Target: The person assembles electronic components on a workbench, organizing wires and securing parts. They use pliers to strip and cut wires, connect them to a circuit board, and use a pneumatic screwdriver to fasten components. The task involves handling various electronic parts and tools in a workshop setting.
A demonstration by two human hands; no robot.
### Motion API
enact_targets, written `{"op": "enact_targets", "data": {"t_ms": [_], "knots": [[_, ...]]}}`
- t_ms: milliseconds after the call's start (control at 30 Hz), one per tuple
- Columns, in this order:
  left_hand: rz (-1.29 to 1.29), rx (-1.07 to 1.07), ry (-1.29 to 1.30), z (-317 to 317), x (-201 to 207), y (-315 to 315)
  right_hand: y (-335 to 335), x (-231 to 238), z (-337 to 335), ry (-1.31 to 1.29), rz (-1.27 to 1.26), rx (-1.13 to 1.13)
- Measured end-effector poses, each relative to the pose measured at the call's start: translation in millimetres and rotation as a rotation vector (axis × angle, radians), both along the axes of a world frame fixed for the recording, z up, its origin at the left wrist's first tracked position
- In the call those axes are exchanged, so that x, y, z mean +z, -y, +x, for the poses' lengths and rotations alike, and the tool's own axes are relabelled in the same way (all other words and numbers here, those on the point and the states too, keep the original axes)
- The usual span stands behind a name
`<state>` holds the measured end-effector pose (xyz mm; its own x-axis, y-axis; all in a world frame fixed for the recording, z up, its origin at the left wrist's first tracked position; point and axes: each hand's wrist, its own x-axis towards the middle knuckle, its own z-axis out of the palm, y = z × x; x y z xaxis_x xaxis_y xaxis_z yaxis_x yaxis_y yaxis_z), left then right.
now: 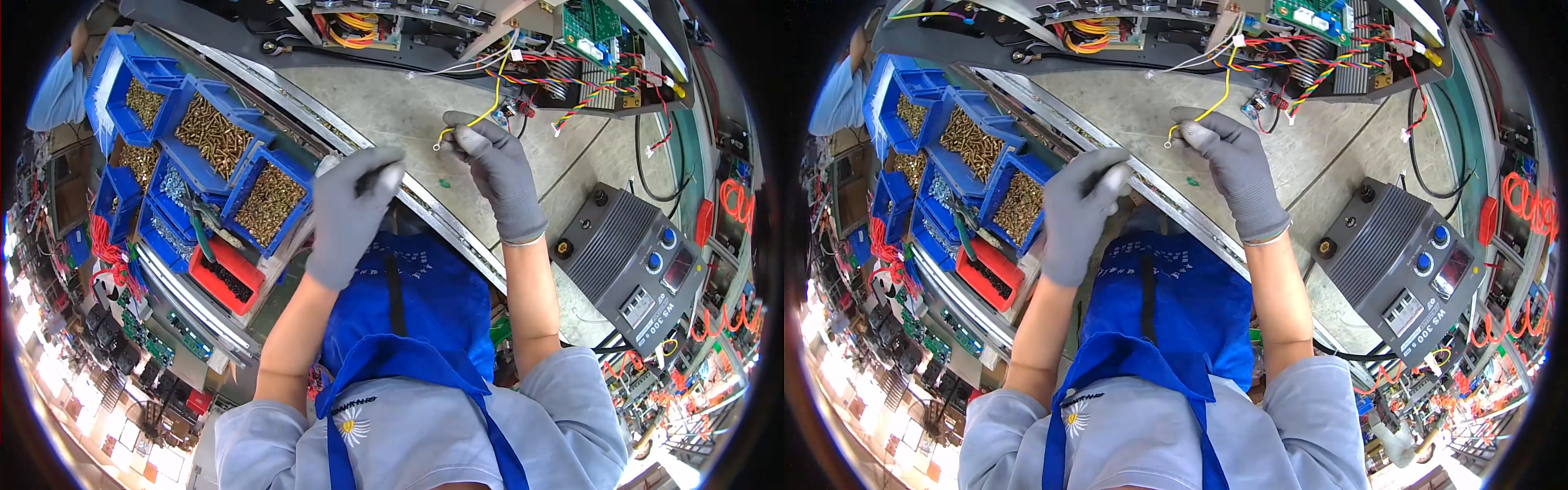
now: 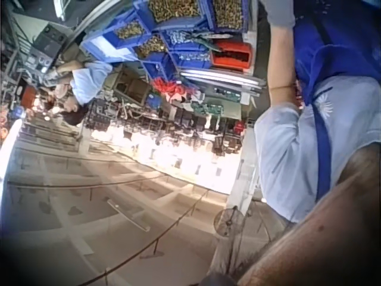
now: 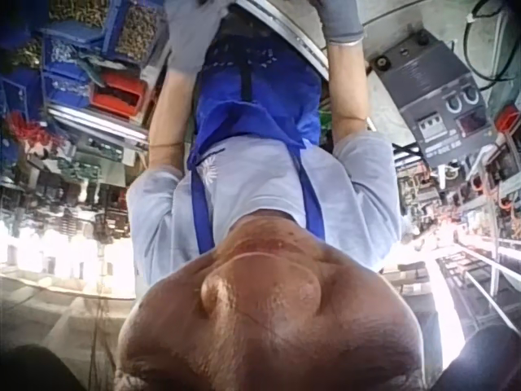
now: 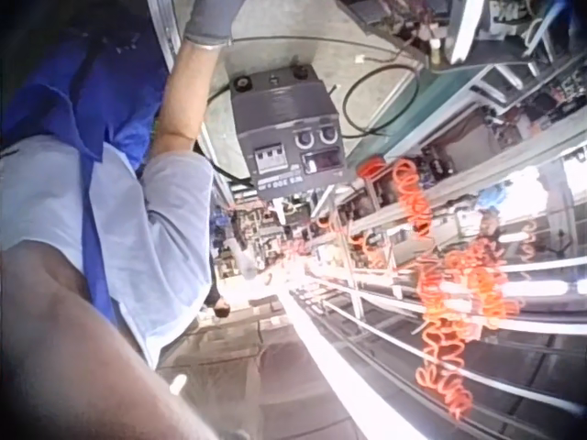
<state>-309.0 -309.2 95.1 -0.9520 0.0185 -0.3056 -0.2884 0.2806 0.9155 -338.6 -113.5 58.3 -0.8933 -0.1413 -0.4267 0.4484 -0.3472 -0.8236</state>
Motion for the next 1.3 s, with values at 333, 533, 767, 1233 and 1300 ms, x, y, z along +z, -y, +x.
{"op": "enact_targets", "data": {"t_ms": [333,533,767,1233,1300], "knots": [[0.302,0.081,0.252,-7.0,-40.2,-49.8,-12.6,-5.6,10.0,-0.054,0.292,-0.092],[0.044,0.042,-0.048,-12.9,-35.4,-65.3,-11.7,-2.9,9.8,-0.044,0.293,-0.098],[-0.044,0.08,-0.17,-7.0,-43.1,-55.8,-5.4,-5.1,4.1,-0.05,0.463,-0.023],[-0.926,0.608,-0.19,105.0,67.9,157.2,-2.7,-12.0,1.5,-0.028,0.347,-0.079],[-1.023,0.607,-0.082,127.7,47.6,181.2,2.0,-12.0,-0.2,-0.033,0.36,-0.04]]}}
